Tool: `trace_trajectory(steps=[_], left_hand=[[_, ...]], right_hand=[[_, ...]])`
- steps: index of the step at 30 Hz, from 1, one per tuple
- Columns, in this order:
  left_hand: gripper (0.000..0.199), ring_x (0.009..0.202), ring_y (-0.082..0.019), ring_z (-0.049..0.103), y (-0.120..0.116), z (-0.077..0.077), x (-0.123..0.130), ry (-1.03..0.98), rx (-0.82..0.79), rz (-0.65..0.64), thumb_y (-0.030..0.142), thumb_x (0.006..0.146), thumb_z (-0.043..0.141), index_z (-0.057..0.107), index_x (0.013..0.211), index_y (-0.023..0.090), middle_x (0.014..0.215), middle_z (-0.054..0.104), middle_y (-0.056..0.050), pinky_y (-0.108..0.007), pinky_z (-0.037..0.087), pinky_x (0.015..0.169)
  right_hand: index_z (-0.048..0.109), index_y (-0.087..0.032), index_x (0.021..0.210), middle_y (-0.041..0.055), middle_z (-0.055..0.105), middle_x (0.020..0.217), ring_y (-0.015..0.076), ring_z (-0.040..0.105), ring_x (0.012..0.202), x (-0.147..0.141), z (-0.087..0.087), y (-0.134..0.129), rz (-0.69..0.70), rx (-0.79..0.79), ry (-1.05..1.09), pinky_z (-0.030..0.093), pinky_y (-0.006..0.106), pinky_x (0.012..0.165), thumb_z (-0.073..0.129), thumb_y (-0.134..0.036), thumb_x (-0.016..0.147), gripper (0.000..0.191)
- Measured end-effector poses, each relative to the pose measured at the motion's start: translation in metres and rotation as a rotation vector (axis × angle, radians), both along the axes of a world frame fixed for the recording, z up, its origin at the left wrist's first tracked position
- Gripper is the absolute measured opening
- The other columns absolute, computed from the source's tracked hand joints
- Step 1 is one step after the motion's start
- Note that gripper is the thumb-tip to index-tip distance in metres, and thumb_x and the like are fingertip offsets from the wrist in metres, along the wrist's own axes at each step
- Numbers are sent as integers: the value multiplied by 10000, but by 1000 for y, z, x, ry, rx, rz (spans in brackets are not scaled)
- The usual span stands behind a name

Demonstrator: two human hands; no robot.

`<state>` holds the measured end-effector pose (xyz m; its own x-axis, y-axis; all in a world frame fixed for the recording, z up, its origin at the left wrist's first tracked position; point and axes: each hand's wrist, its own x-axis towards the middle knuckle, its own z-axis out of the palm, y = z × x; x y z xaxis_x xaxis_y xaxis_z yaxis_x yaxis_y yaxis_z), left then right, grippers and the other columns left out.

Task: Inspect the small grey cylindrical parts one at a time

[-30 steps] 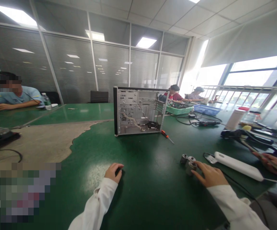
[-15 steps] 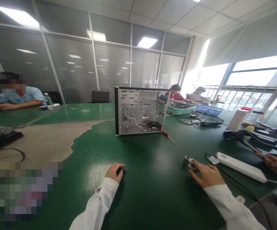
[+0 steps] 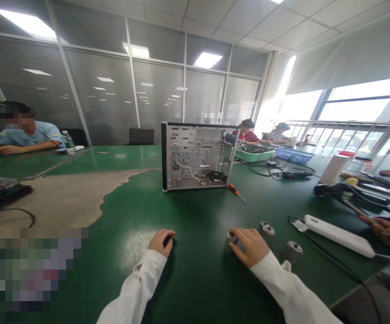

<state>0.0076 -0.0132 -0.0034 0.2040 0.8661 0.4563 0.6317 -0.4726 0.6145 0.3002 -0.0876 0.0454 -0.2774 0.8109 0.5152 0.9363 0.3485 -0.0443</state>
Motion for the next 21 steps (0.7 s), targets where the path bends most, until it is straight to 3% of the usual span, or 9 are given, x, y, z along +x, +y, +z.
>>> trace_trajectory(steps=[6, 11, 16, 21], left_hand=[[328, 783, -171, 554, 0, -2, -1, -116, -17, 42, 76, 620, 435, 518, 921, 175, 810, 588, -41, -290, 454, 643], [469, 864, -190, 531, 1, -4, -6, -153, 1, 109, 62, 599, 430, 410, 1059, 149, 917, 552, -73, -329, 454, 680], [535, 896, -206, 522, -3, 3, -10, -120, 53, 64, 109, 593, 477, 340, 1110, 121, 981, 509, -106, -355, 451, 743], [508, 878, -192, 533, -6, 11, -3, -93, 91, 60, 178, 623, 512, 359, 1106, 145, 973, 520, -92, -337, 456, 747]], right_hand=[[488, -176, 1002, 66, 573, 862, 190, 504, 793, -82, 15, 29, 242, -166, 96, 360, 305, 708, 475, -263, 701, 314], [329, -159, 1173, 76, 544, 963, 183, 497, 858, -132, -1, 69, 461, -234, 324, 384, 314, 770, 523, -239, 659, 555], [171, -214, 1237, 63, 489, 1061, 148, 523, 828, -144, -29, 89, 637, -391, 659, 444, 276, 683, 571, -182, 604, 749], [246, -228, 1191, 62, 504, 1015, 133, 542, 765, -135, -42, 96, 657, -437, 813, 457, 285, 655, 540, -124, 611, 659]])
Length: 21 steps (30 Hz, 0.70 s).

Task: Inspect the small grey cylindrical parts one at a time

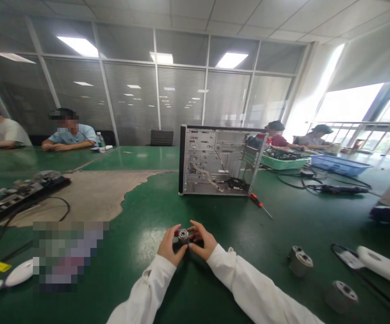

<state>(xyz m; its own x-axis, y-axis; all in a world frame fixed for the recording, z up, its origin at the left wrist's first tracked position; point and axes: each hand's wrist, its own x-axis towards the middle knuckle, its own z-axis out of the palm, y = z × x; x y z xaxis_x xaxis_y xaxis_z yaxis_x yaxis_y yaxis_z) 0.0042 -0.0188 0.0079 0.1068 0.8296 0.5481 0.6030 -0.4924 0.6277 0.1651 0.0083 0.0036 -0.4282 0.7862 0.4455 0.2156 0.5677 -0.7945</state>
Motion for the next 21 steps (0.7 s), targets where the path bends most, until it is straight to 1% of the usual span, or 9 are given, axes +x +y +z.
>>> trace_trajectory(steps=[5, 8, 10, 12, 14, 18, 21], left_hand=[[433, 873, -185, 540, 2, 1, 2, 78, 48, 40, 210, 669, 493, 399, 1091, 179, 996, 540, -78, -338, 444, 755], [323, 908, -194, 528, 1, 3, 1, 152, 48, 25, 224, 685, 488, 479, 1006, 190, 975, 567, -67, -332, 434, 772], [275, 903, -191, 532, -1, 6, 2, 113, 32, 43, 223, 676, 501, 514, 949, 197, 949, 583, -60, -323, 428, 787], [273, 866, -187, 550, -2, 7, 4, -12, -18, 84, 218, 641, 539, 524, 914, 202, 926, 591, -54, -316, 433, 781], [323, 800, -180, 577, -1, 7, 5, -208, -122, 90, 214, 600, 577, 508, 915, 200, 904, 597, -51, -310, 453, 745], [432, 708, -166, 602, 4, 5, 2, -603, -324, -16, 244, 559, 623, 449, 948, 172, 840, 606, -56, -301, 470, 692], [504, 661, -157, 599, 7, 3, -1, -762, -396, -78, 285, 520, 668, 432, 948, 161, 766, 609, -45, -283, 477, 636]], right_hand=[[298, -218, 1150, 55, 518, 978, 127, 545, 737, 0, -1, 4, -13, -49, 19, 464, 284, 640, 541, -111, 602, 608], [318, -216, 1137, 49, 525, 964, 123, 544, 727, 0, -1, 4, -19, -63, 18, 462, 285, 642, 541, -111, 603, 588], [331, -223, 1126, 44, 528, 954, 121, 543, 716, 0, -1, 4, -20, -70, 27, 461, 285, 636, 541, -113, 605, 572], [345, -228, 1112, 42, 530, 944, 120, 544, 706, 0, -2, 5, -19, -76, 48, 459, 283, 626, 541, -123, 616, 544], [358, -227, 1100, 44, 532, 935, 121, 545, 699, 0, -3, 5, -24, -88, 83, 456, 278, 608, 535, -134, 631, 510], [386, -222, 1076, 45, 538, 916, 124, 547, 692, 0, -4, 5, -31, -138, 159, 441, 264, 568, 526, -149, 649, 455], [408, -214, 1052, 49, 544, 903, 131, 545, 696, 0, -6, 6, -13, -194, 223, 436, 266, 556, 536, -178, 651, 423]])
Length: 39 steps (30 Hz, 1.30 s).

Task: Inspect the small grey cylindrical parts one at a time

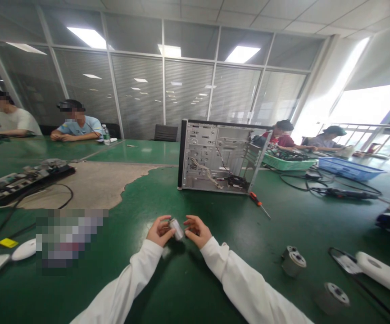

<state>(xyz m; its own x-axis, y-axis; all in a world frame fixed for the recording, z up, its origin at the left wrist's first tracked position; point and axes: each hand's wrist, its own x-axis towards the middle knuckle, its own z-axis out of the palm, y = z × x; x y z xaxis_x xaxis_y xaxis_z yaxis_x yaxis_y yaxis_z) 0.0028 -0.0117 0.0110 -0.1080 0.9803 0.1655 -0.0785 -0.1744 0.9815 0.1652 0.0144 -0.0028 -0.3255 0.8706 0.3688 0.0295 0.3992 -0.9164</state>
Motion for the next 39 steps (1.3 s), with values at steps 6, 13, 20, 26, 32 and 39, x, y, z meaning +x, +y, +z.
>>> trace_trajectory(steps=[6, 13, 20, 26, 32, 39], left_hand=[[571, 609, -148, 594, -2, 2, 1, -285, -155, -25, 289, 478, 716, 435, 959, 162, 693, 603, -20, -278, 481, 570], [577, 630, -163, 609, -6, 6, 0, -486, -278, -106, 232, 487, 728, 465, 995, 165, 731, 624, -42, -275, 477, 591], [340, 598, -140, 618, -12, 12, 4, -548, -402, -166, 190, 647, 623, 484, 952, 132, 691, 640, -54, -230, 482, 560], [254, 610, -151, 624, -12, 10, 5, -583, -414, -179, 195, 664, 609, 494, 876, 117, 693, 647, -67, -223, 487, 551], [257, 545, -118, 604, -11, 7, 7, -559, -448, -204, 271, 652, 620, 481, 823, 140, 647, 633, -33, -216, 475, 534], [363, 469, -144, 598, -8, 8, 11, -423, -514, -246, 421, 676, 550, 458, 862, 123, 559, 607, -34, -235, 460, 459]], right_hand=[[446, -215, 985, 35, 546, 870, 122, 535, 672, -2, -5, 3, 39, -114, 173, 441, 314, 641, 581, -262, 627, 385], [450, -217, 986, 50, 547, 890, 143, 538, 707, 0, 2, 0, 133, -116, 270, 424, 333, 668, 606, -343, 615, 422], [364, -257, 1099, 78, 486, 1059, 180, 512, 835, -6, 11, -16, 257, -71, 272, 429, 324, 644, 616, -347, 610, 558], [344, -262, 1105, 81, 474, 1065, 177, 509, 831, -10, 7, -16, 215, -73, 255, 438, 297, 594, 631, -320, 594, 589], [360, -260, 1091, 74, 501, 1026, 189, 500, 883, -9, 4, -14, 210, -95, 226, 445, 307, 623, 654, -313, 570, 600], [413, -255, 1033, 57, 533, 949, 197, 530, 877, -10, 6, -14, 191, -143, 223, 427, 377, 725, 634, -364, 601, 497]])
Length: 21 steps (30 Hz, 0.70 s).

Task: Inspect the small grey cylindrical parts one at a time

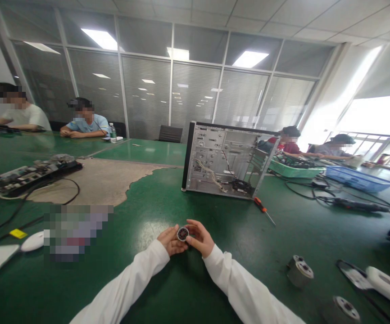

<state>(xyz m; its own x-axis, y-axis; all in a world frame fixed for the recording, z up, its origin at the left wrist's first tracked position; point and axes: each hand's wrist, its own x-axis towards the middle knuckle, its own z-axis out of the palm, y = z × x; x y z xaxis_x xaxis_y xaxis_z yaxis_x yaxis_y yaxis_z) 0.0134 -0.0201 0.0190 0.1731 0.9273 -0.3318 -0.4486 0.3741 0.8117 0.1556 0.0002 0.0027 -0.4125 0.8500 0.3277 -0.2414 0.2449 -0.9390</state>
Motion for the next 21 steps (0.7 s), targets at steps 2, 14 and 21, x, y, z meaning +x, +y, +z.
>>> trace_trajectory(steps=[2, 14, 21], left_hand=[[368, 483, -150, 603, 0, 0, 0, 4, 17, -34, 424, 676, 548, 448, 863, 123, 555, 606, -34, -238, 463, 466], [495, 409, -103, 568, 4, 3, -7, -118, -163, -142, 537, 734, 361, 523, 755, 69, 524, 599, -45, -171, 440, 395], [690, 430, -122, 574, 6, 7, -14, -260, -169, -167, 636, 695, 255, 536, 837, 22, 561, 613, -92, -194, 446, 420]], right_hand=[[423, -256, 1019, 51, 537, 931, 197, 536, 863, -1, -1, 1, -25, -4, -3, 424, 378, 730, 636, -365, 597, 484], [425, -225, 1006, 54, 538, 885, 143, 545, 718, 1, -12, 11, -31, -92, 120, 422, 209, 446, 553, -378, 678, 383], [457, -205, 978, 45, 557, 837, 120, 546, 670, 0, -15, 15, -3, -131, 185, 420, 184, 433, 570, -335, 678, 346]])
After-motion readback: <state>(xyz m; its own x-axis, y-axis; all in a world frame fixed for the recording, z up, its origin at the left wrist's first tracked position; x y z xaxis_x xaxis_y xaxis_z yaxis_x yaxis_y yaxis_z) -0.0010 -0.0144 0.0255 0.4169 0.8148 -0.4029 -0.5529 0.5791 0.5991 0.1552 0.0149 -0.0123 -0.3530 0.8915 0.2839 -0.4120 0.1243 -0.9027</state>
